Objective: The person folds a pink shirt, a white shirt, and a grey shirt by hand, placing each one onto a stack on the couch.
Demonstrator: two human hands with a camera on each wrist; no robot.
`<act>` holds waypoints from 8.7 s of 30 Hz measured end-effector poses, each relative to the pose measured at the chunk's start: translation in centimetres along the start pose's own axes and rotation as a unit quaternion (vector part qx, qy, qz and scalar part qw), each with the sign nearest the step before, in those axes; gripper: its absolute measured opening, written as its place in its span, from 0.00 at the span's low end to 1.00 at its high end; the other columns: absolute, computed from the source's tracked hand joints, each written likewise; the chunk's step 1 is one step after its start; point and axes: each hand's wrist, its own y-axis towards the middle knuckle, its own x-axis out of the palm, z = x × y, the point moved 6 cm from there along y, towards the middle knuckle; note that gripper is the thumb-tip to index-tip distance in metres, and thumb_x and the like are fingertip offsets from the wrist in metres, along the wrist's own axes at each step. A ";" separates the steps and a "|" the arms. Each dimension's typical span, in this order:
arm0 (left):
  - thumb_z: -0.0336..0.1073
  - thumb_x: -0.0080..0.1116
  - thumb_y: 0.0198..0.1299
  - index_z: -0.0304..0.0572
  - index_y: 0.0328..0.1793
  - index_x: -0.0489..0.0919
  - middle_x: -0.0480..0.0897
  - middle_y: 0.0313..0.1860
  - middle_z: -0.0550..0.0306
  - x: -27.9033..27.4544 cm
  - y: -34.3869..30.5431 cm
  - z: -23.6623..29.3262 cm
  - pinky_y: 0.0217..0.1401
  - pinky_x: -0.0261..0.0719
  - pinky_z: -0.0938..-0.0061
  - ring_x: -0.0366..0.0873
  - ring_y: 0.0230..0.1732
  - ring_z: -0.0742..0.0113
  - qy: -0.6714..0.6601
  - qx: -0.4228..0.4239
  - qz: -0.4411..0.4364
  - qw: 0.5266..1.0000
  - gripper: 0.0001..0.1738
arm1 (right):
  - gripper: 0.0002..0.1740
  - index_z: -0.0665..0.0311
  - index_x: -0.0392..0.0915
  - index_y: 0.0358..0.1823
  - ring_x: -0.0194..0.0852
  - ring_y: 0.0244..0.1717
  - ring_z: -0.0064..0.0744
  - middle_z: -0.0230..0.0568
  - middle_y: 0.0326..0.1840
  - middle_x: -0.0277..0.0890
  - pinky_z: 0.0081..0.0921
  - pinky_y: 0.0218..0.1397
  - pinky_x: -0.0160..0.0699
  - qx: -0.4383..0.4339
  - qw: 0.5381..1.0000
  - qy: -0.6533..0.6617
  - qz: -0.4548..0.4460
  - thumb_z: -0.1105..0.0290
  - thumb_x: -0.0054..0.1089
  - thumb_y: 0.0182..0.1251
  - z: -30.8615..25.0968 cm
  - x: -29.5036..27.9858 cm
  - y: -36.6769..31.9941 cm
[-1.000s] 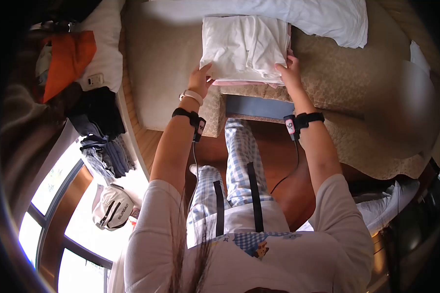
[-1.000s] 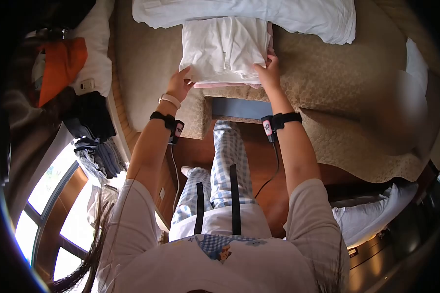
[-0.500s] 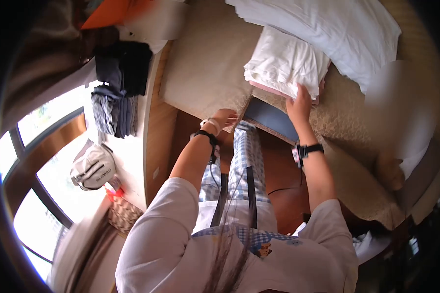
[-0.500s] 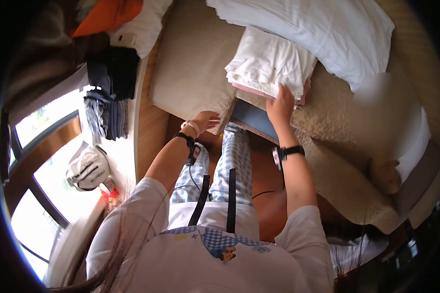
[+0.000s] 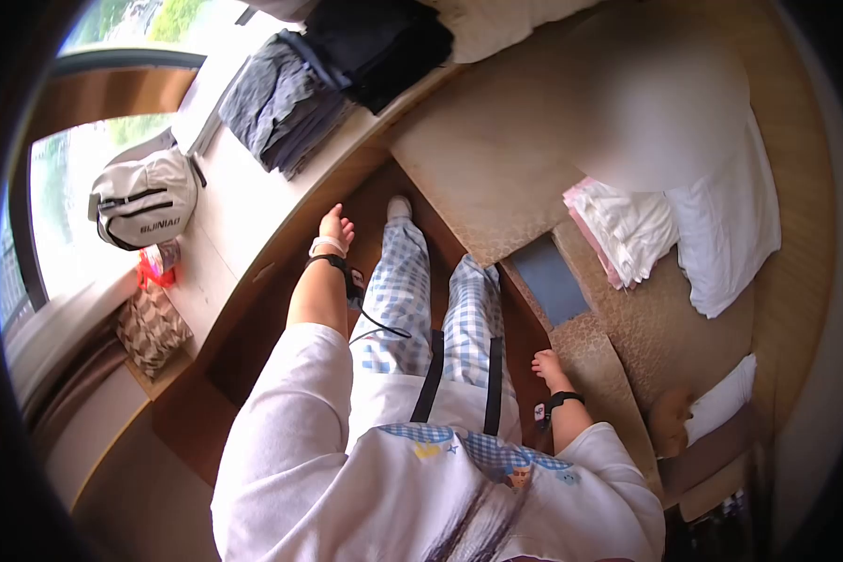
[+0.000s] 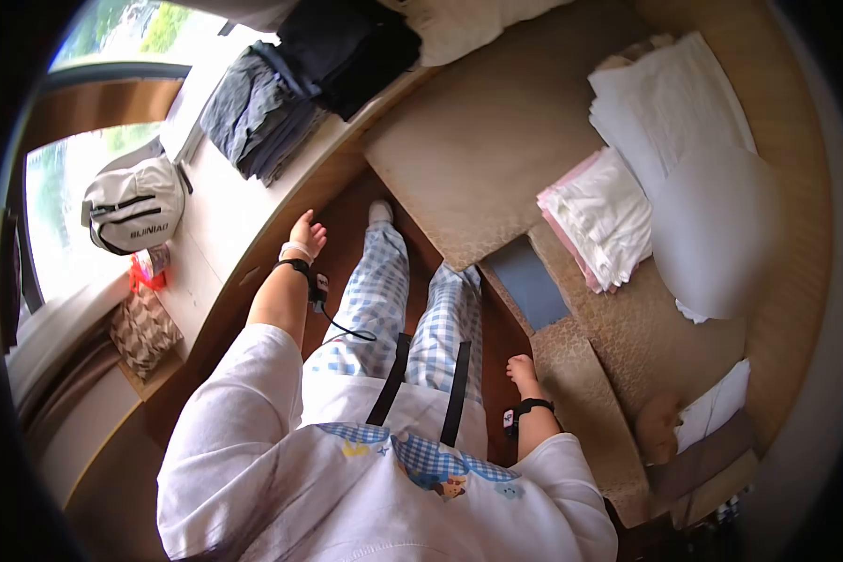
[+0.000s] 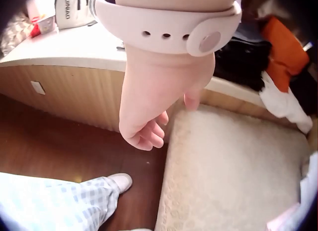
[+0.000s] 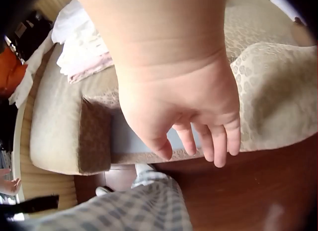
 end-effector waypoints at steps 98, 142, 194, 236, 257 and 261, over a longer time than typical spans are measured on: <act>0.33 0.53 0.55 0.33 0.27 0.73 0.78 0.45 0.46 -21.5 -47.0 26.4 0.67 0.45 0.43 0.73 0.47 0.52 0.208 0.797 -0.418 0.384 0.10 | 0.11 0.65 0.70 0.41 0.70 0.41 0.21 0.33 0.38 0.73 0.19 0.47 0.69 -0.583 0.715 0.357 -0.149 0.68 0.54 0.60 -46.8 38.1 -49.1; 0.45 0.67 0.44 0.37 0.60 0.61 0.70 0.48 0.52 -16.2 -38.6 29.1 0.47 0.68 0.80 0.70 0.42 0.71 0.021 0.490 -0.353 0.797 0.40 | 0.27 0.68 0.69 0.53 0.67 0.52 0.26 0.36 0.52 0.70 0.24 0.58 0.63 -0.721 0.687 0.047 -0.081 0.75 0.65 0.49 -47.8 30.1 -54.9; 0.29 0.51 0.55 0.33 0.19 0.70 0.61 0.14 0.68 -21.1 -39.6 30.1 0.21 0.53 0.82 0.59 0.20 0.79 0.047 0.551 -0.437 0.709 0.12 | 0.06 0.64 0.67 0.42 0.64 0.38 0.15 0.29 0.36 0.67 0.14 0.46 0.63 -0.678 0.666 0.233 -0.207 0.72 0.44 0.67 -49.9 28.6 -55.7; 0.49 0.59 0.42 0.62 0.29 0.75 0.71 0.44 0.46 -29.5 -56.6 32.3 0.57 0.57 0.50 0.62 0.53 0.43 0.164 0.842 -0.444 0.257 0.09 | 0.15 0.61 0.80 0.32 0.61 0.54 0.42 0.48 0.53 0.62 0.36 0.58 0.58 -0.823 0.344 -0.256 -0.371 0.81 0.51 0.41 -45.8 34.9 -75.5; 0.55 0.66 0.34 0.44 0.39 0.81 0.57 0.66 0.36 -27.0 -48.7 30.6 0.65 0.29 0.36 0.44 0.70 0.36 0.412 0.794 -0.202 0.400 0.28 | 0.10 0.73 0.78 0.28 0.66 0.35 0.22 0.35 0.32 0.67 0.16 0.40 0.63 -0.798 0.491 -0.149 -0.317 0.81 0.51 0.42 -49.4 35.3 -71.0; 0.50 0.66 0.40 0.44 0.36 0.83 0.65 0.62 0.43 -26.1 -46.4 30.1 0.65 0.34 0.34 0.53 0.67 0.41 0.514 0.745 -0.116 0.408 0.21 | 0.07 0.73 0.75 0.26 0.64 0.33 0.20 0.34 0.32 0.66 0.15 0.39 0.61 -0.797 0.527 -0.121 -0.268 0.80 0.51 0.42 -49.6 34.2 -70.4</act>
